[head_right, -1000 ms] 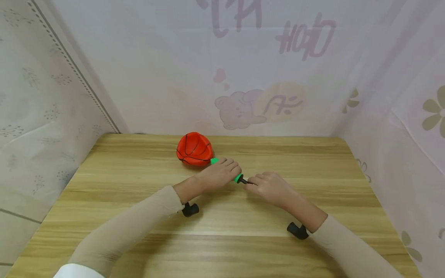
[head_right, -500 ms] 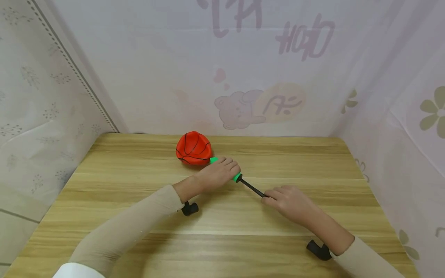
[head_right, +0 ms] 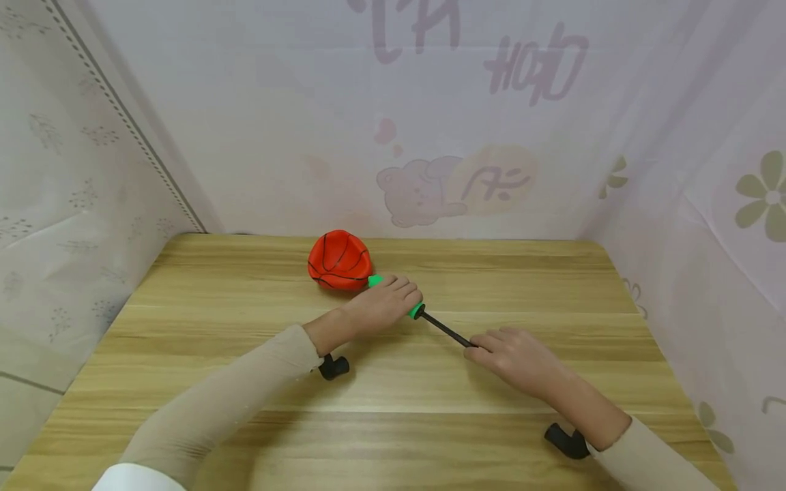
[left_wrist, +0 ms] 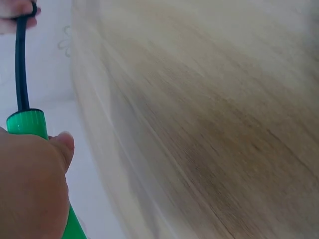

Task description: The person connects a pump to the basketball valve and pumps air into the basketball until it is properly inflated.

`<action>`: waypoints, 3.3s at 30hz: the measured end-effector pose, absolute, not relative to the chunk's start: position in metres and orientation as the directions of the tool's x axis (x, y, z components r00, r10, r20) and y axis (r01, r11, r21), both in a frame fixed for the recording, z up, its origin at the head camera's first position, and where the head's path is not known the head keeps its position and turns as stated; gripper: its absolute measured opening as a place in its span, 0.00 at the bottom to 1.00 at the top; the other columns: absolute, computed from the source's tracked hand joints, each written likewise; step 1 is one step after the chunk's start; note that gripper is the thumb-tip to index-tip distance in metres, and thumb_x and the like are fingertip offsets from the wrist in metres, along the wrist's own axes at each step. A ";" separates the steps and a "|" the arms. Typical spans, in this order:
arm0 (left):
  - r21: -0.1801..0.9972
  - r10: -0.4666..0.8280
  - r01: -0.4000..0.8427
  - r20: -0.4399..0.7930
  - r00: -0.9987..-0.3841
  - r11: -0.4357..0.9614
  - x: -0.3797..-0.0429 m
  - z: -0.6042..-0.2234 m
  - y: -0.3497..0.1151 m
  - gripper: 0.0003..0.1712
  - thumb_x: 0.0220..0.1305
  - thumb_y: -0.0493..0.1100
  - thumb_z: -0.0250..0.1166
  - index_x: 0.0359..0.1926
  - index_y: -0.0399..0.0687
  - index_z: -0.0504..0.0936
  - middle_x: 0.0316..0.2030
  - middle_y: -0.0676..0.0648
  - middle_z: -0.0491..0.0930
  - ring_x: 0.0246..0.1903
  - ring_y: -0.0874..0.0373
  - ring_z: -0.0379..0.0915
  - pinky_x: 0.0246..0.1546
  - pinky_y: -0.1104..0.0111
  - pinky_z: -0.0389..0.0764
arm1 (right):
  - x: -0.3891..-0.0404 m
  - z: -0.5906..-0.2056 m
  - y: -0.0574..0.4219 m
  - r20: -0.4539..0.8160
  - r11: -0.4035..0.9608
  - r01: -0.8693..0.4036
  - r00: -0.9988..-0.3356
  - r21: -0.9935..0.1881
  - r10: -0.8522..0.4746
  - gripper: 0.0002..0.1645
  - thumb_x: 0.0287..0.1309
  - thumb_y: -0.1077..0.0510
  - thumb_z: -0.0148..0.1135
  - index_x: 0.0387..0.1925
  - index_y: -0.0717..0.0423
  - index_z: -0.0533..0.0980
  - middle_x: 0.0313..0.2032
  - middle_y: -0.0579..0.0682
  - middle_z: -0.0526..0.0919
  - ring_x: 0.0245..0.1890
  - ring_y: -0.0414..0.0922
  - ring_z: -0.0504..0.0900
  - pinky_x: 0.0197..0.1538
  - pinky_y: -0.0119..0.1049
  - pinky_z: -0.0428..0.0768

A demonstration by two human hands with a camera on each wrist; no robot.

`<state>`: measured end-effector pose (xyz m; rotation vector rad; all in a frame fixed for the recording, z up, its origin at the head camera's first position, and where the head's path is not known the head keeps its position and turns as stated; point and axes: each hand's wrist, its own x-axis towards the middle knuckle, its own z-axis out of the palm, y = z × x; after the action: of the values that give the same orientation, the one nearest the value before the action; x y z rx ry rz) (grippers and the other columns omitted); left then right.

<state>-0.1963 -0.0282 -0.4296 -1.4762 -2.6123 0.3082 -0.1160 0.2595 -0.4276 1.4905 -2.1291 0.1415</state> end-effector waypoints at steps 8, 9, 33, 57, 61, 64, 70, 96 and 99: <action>-0.275 0.849 0.813 0.026 -0.527 0.513 -0.195 -0.428 -0.027 0.09 0.80 0.39 0.49 0.55 0.48 0.72 0.48 0.51 0.74 0.51 0.57 0.68 0.55 0.64 0.71 | -0.138 -0.423 0.236 0.448 0.341 -0.913 -0.214 0.225 -0.868 0.29 0.83 0.55 0.31 0.37 0.54 0.80 0.34 0.47 0.84 0.23 0.39 0.78 0.23 0.28 0.73; -0.280 0.850 0.811 0.031 -0.527 0.513 -0.195 -0.428 -0.027 0.09 0.80 0.40 0.49 0.55 0.48 0.72 0.48 0.51 0.74 0.51 0.57 0.68 0.55 0.64 0.71 | -0.141 -0.423 0.233 0.445 0.337 -0.914 -0.212 0.224 -0.870 0.29 0.83 0.55 0.31 0.37 0.54 0.81 0.34 0.47 0.84 0.23 0.39 0.78 0.24 0.28 0.74; -0.237 0.856 0.832 -0.008 -0.518 0.501 -0.196 -0.427 -0.034 0.08 0.80 0.40 0.51 0.55 0.49 0.71 0.49 0.52 0.73 0.50 0.57 0.65 0.54 0.66 0.68 | -0.146 -0.430 0.222 0.475 0.342 -0.917 -0.212 0.207 -0.854 0.29 0.82 0.54 0.32 0.37 0.54 0.81 0.33 0.47 0.85 0.23 0.40 0.81 0.23 0.29 0.75; -0.299 0.853 0.812 0.010 -0.523 0.501 -0.196 -0.429 -0.033 0.11 0.80 0.38 0.48 0.57 0.48 0.72 0.50 0.52 0.74 0.52 0.57 0.67 0.54 0.65 0.70 | -0.119 -0.426 0.248 0.468 0.364 -0.907 -0.233 0.212 -0.853 0.28 0.83 0.56 0.33 0.39 0.53 0.81 0.35 0.47 0.84 0.24 0.41 0.80 0.25 0.31 0.77; -0.301 0.851 0.809 0.014 -0.525 0.504 -0.195 -0.430 -0.031 0.11 0.80 0.39 0.49 0.56 0.48 0.72 0.49 0.52 0.74 0.51 0.57 0.67 0.54 0.65 0.70 | -0.129 -0.425 0.238 0.462 0.349 -0.911 -0.217 0.220 -0.860 0.28 0.83 0.56 0.32 0.38 0.54 0.81 0.34 0.47 0.83 0.22 0.39 0.77 0.23 0.28 0.73; -0.308 0.850 0.807 0.007 -0.527 0.503 -0.194 -0.430 -0.030 0.10 0.80 0.40 0.49 0.56 0.48 0.72 0.49 0.52 0.74 0.51 0.57 0.67 0.54 0.66 0.69 | -0.136 -0.424 0.230 0.459 0.337 -0.915 -0.207 0.223 -0.864 0.28 0.83 0.56 0.33 0.37 0.54 0.81 0.34 0.46 0.83 0.22 0.38 0.76 0.22 0.27 0.70; -0.328 0.849 0.799 0.016 -0.528 0.504 -0.193 -0.430 -0.030 0.11 0.80 0.41 0.49 0.56 0.49 0.72 0.49 0.52 0.74 0.51 0.57 0.67 0.54 0.66 0.70 | -0.149 -0.425 0.217 0.442 0.326 -0.912 -0.192 0.251 -0.877 0.29 0.83 0.56 0.31 0.36 0.53 0.80 0.33 0.46 0.82 0.21 0.38 0.75 0.22 0.26 0.68; -0.281 0.855 0.819 0.012 -0.518 0.501 -0.198 -0.430 -0.032 0.09 0.79 0.40 0.52 0.55 0.49 0.72 0.52 0.52 0.75 0.53 0.57 0.68 0.56 0.65 0.71 | -0.144 -0.428 0.223 0.475 0.336 -0.910 -0.192 0.241 -0.859 0.28 0.82 0.54 0.33 0.36 0.54 0.80 0.32 0.46 0.83 0.20 0.38 0.77 0.22 0.27 0.72; -0.283 0.857 0.819 0.015 -0.516 0.498 -0.198 -0.430 -0.031 0.09 0.79 0.40 0.51 0.56 0.49 0.72 0.51 0.52 0.75 0.52 0.57 0.68 0.56 0.65 0.71 | -0.135 -0.426 0.232 0.479 0.342 -0.910 -0.198 0.234 -0.855 0.27 0.82 0.55 0.34 0.36 0.54 0.80 0.32 0.46 0.84 0.20 0.38 0.78 0.22 0.28 0.74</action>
<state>-0.1983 -0.0309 -0.4298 -1.4564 -2.5834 0.3616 -0.1353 0.2323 -0.4263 1.5379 -2.0783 0.1358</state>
